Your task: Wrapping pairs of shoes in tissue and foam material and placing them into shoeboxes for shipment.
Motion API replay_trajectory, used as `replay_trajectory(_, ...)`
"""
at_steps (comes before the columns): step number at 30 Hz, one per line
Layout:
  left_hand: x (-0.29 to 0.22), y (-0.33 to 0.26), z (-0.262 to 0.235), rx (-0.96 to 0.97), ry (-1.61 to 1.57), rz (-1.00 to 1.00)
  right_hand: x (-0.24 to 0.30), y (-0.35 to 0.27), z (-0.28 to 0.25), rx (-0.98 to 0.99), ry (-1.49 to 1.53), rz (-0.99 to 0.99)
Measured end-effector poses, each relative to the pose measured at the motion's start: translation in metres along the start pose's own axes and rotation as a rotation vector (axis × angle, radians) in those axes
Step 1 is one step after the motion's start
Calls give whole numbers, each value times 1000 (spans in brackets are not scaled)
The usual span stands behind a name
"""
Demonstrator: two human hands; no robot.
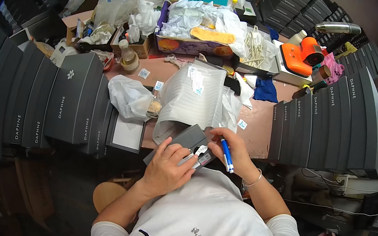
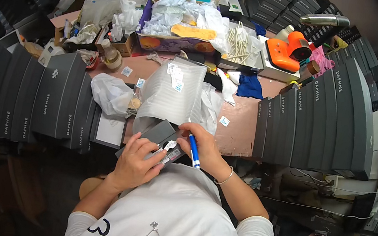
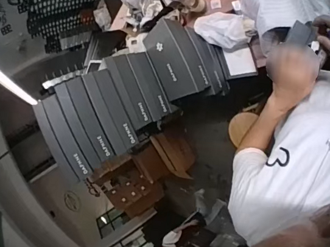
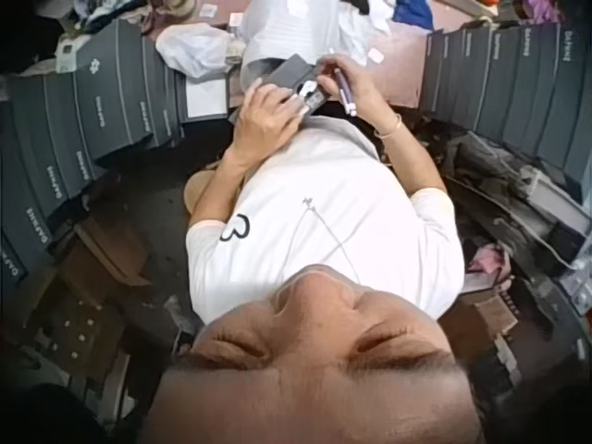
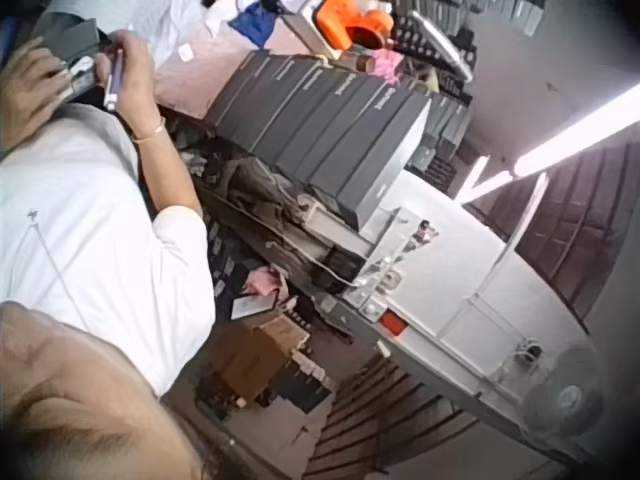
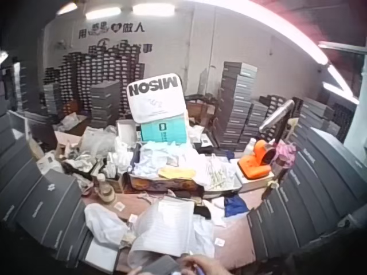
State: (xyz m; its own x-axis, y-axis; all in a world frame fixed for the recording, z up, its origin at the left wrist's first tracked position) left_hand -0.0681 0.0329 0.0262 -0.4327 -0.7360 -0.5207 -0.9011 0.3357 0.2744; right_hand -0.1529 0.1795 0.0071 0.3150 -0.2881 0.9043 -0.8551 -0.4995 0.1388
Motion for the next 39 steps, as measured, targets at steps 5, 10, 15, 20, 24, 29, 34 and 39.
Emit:
replay_trajectory(5, 54, -32, -69, -636, -343, -285, -27, 6, -24, -160, 100, 126)
replay_trajectory(10, 144, -124, 55, -461, -1374, -1304, -26, -10, 17, -143, 276, 99)
replay_trajectory(15, 114, -140, 108, 325, -1880, -1196, -14, -26, 47, -284, 298, -71)
replay_trajectory(20, 106, -135, 105, 378, -1501, -1140, 1, -95, 40, -403, 488, -19)
replay_trajectory(24, 68, -107, 82, 384, -1303, -930, 0, -172, 30, -625, 624, 42)
replay_trajectory(29, -34, -49, 92, 492, -1203, -596, -1, -287, 13, -789, 734, 111)
replay_trajectory(34, -157, -33, 189, 788, -1073, -494, -32, -425, 3, -1036, 791, 339)
replay_trajectory(39, -272, -101, 339, 1194, -925, -267, -73, -605, 32, -1517, 1100, 540)
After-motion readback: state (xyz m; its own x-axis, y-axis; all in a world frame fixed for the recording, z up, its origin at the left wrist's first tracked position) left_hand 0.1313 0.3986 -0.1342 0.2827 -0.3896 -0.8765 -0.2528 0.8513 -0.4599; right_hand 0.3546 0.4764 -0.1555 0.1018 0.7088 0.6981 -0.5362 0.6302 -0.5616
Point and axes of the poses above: each hand's wrist, its own y-axis towards the middle knuckle, its own z-axis out of the palm, x = y × z, the point moved 8 cm from there along y, towards the middle knuckle, and after that the axes turned 6 degrees about -z, right-handed, at the moved point
